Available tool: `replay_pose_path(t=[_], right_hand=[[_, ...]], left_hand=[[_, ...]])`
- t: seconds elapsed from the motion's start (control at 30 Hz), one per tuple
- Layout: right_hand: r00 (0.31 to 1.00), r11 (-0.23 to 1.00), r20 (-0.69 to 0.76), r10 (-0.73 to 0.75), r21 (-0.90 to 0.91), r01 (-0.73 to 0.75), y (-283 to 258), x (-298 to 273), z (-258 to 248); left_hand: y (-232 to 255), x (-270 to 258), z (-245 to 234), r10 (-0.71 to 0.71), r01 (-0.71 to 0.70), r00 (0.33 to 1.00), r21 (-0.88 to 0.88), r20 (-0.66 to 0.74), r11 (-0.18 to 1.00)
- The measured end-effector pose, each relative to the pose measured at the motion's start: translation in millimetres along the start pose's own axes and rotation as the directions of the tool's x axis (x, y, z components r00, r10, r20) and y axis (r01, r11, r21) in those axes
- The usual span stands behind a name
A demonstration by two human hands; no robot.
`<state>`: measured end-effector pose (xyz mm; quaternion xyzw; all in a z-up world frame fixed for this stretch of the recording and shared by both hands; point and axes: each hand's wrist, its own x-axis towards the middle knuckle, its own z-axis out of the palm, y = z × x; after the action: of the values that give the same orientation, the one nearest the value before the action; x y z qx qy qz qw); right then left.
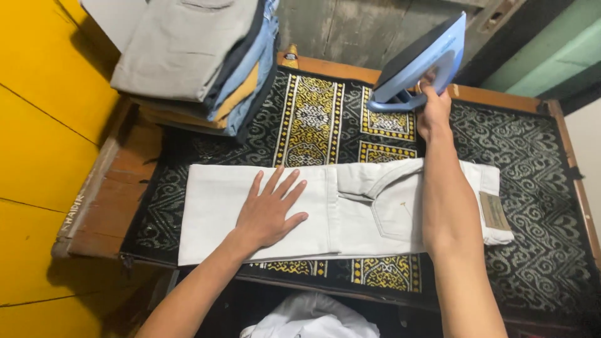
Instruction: The person irons a pair of white pants on a patterned ironing board, then folds them neatly. They use a blue electric iron to smooth the fabric and fold the pants into a compact rectangle.
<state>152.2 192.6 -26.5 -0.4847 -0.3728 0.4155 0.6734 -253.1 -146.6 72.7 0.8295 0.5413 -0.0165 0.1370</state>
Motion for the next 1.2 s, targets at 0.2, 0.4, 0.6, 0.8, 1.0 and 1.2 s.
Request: replay_pose_path(t=[0.2, 0.4, 0.6, 0.8, 1.0, 1.2], right_hand=[[0.968, 0.93, 0.152, -0.198, -0.283, 0.235, -32.1, 0.1, 1.0], [0.774, 0.355, 0.556, -0.304, -0.687, 0.634, -157.8, -64.2, 47.7], [0.551, -0.178, 0.83, -0.086, -0.557, 0.811, -204.1, -211.3, 98.9], [0.506, -0.355, 0.842, 0.185, -0.423, 0.834, -183.3, -330.0, 155.4], [0.384, -0.33, 0.922, 0.044, -0.349, 0.877, -173.1, -358.0, 157.7], [0.432, -0.285, 0.891, 0.136, -0.383, 0.879, -172.6, -365.6, 185.5]], left_hand=[[-3.5, -1.8, 8.2, 0.01, -0.01, 0.999, -0.011, -0.048, 1.0], [-18.0, 5.8, 33.3, 0.101, -0.1, 0.982, 0.014, -0.157, 0.995], [-50.1, -32.4, 51.5, 0.038, -0.022, 0.969, 0.067, -0.245, 0.998], [-87.6, -102.3, 41.9, -0.193, 0.175, 0.953, -0.095, -0.235, 0.98], [-87.3, -119.6, 47.2, -0.25, 0.222, 0.931, -0.13, -0.266, 0.966], [-87.0, -121.1, 46.1, -0.245, 0.214, 0.922, -0.135, -0.3, 0.968]])
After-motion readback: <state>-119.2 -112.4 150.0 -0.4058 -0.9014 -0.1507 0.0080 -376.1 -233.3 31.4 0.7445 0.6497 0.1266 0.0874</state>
